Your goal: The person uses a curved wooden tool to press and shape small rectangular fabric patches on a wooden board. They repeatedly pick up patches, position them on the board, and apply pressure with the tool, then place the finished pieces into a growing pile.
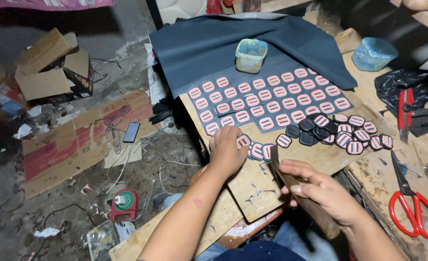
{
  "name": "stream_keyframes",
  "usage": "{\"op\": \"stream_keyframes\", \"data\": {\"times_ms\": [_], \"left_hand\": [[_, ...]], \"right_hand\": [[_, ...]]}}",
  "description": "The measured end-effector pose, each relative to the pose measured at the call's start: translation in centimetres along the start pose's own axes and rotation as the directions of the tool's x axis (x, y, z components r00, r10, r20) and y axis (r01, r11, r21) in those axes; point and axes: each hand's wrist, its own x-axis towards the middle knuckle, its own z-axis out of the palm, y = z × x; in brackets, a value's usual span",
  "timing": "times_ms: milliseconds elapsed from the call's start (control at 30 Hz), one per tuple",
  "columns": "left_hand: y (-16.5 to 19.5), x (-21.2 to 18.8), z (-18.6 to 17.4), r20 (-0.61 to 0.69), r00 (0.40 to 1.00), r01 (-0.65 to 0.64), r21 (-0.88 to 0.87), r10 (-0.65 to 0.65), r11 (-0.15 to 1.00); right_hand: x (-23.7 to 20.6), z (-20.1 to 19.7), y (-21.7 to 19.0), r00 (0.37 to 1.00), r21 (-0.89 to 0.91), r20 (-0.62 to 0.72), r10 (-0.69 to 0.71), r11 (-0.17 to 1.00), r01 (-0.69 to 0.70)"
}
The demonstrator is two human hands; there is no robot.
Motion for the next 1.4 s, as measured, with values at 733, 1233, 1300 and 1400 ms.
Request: {"op": "stream_keyframes", "data": {"times_ms": [733, 1233, 1300, 1400], "left_hand": [[-6.4, -6.3, 0.3, 0.156, 0.756, 0.472, -0.803, -0.635, 0.365], [-9.0, -4.8, -0.3, 0.060, 0.821, 0.476, -0.621, -0.568, 0.622], [-8.6, -4.5, -1.0, 0.053, 0.812, 0.527, -0.495, -0.581, 0.691], [-7.8, -3.7, -1.8, -0.007, 0.849, 0.467, -0.459, -0.529, 0.756]], "right_hand": [[4.1, 3.2, 0.8, 0.960, -0.441, 0.264, 0.091, 0.897, 0.037], [6.7, 4.6, 2.3, 0.964, -0.868, -0.080, -0.255, 0.492, 0.058], [8.1, 5.6, 0.7, 0.971, -0.875, -0.022, -0.239, 0.474, 0.097], [11.8, 8.3, -2.1, 0.959, -0.897, 0.074, -0.275, 0.403, 0.184]]}}
